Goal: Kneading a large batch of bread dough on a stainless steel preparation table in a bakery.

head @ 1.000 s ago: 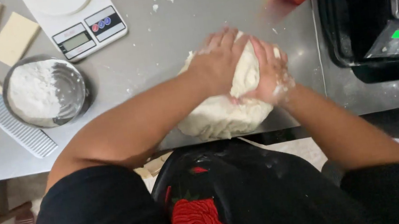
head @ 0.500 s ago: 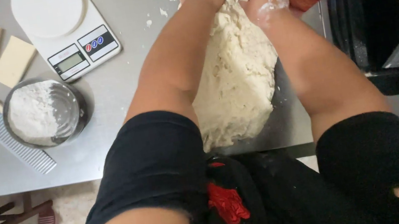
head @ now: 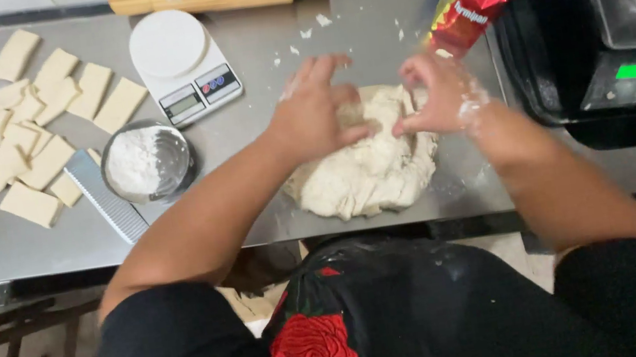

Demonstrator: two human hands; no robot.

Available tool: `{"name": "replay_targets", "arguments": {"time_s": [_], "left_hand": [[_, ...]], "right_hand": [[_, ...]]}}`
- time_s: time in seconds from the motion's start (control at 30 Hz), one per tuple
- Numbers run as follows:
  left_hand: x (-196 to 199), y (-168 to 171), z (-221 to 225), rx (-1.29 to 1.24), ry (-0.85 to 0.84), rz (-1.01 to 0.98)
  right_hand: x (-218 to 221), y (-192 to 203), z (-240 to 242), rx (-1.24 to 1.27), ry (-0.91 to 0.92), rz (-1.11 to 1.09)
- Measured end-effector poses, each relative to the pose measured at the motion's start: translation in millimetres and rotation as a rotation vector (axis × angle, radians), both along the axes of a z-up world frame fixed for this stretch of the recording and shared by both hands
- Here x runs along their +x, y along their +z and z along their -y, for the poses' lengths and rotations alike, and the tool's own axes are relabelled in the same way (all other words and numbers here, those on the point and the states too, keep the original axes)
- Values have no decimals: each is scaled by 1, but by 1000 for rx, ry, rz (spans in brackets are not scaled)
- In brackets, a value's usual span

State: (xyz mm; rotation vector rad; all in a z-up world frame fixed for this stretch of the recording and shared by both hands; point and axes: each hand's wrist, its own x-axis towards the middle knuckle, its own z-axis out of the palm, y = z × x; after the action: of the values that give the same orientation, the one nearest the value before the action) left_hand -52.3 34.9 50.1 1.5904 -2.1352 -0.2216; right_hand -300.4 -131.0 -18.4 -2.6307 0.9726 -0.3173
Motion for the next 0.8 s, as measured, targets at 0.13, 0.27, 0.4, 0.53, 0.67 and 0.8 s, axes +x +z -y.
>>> {"name": "replay_targets", "arguments": {"time_s": [0.13, 0.27, 0.4, 0.53, 0.67, 0.8], "left_hand": [[20, -60, 61, 325, 153, -241], [-8, -27, 14, 580, -74, -139], [-14, -79, 41, 426, -32, -42], [5, -101, 134, 421, 123, 24], [19, -111, 193, 508, 296, -69], [25, -74, 218, 531, 495, -179]], "right_hand": [[31, -26, -16, 216, -16, -242], [16, 3, -68, 243, 65, -344], [29, -14, -53, 174, -2, -391], [70, -47, 31, 28, 11, -309], [93, -69, 93, 125, -144, -297], [121, -53, 125, 149, -368, -188]]}}
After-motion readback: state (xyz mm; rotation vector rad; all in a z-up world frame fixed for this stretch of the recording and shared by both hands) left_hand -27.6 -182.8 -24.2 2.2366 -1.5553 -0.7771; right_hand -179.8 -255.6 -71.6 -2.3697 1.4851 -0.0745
